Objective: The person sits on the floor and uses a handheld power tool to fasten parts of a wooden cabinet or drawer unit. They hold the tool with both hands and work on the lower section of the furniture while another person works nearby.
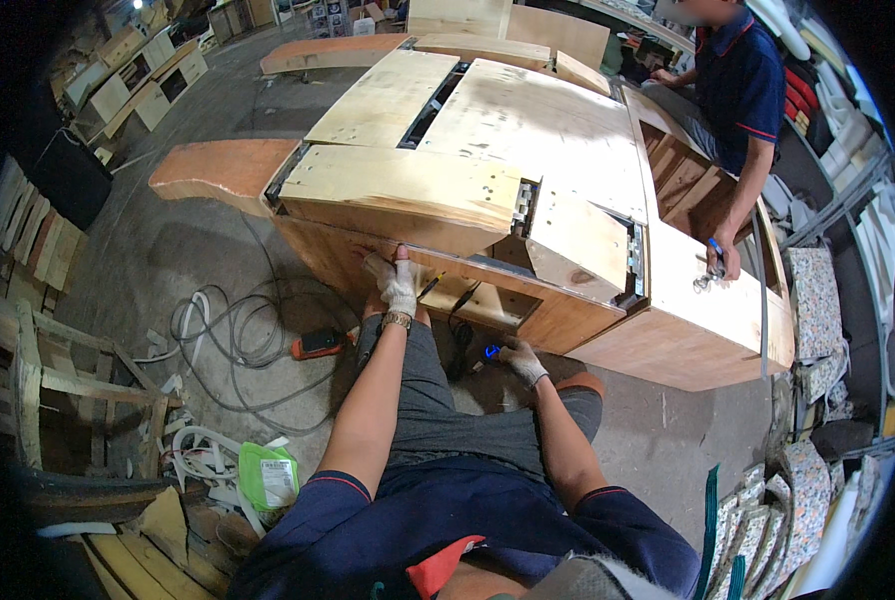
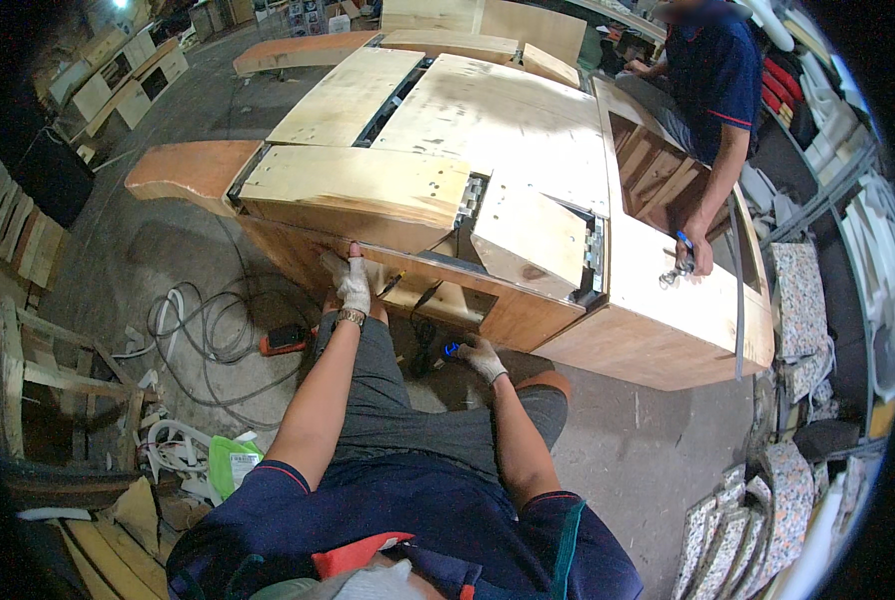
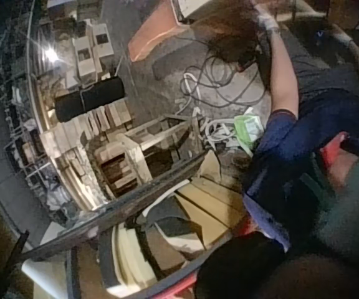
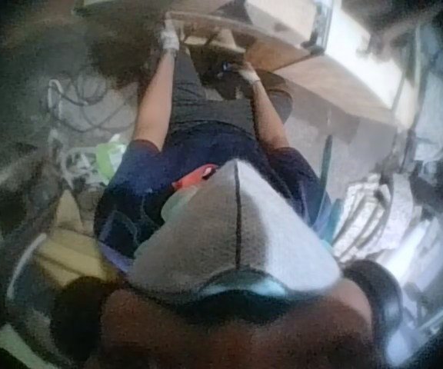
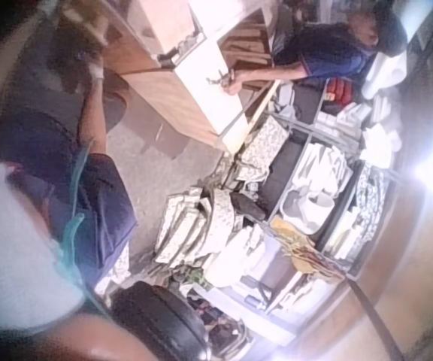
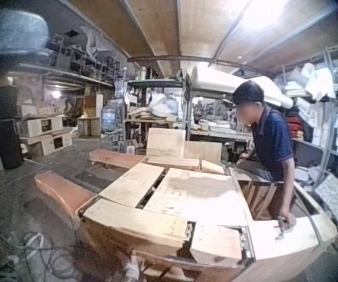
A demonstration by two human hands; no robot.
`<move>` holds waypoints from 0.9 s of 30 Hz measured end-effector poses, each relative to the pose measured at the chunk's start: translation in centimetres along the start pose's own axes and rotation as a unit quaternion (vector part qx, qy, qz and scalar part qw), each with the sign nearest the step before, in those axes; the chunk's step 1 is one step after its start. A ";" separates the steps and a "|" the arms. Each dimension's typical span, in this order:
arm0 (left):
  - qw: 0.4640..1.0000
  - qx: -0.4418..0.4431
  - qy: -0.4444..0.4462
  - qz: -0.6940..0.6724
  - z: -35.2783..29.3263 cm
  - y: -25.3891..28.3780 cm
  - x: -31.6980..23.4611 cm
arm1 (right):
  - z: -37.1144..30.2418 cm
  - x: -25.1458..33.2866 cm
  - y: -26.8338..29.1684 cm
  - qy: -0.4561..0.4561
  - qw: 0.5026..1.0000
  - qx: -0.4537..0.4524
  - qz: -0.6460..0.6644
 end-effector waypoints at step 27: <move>1.000 -0.013 0.006 -0.020 1.0 0.2 1.3 | 0.2 0.5 -0.8 0.024 0.998 -0.060 0.005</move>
Point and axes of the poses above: each hand's wrist, its own z-axis towards the middle knuckle, its own y-axis out of the back of the hand, x = y × z, the point moved 1 cm from there along z, towards the middle knuckle, and after that the axes turned 5 degrees about -x, right-handed, at the moved point
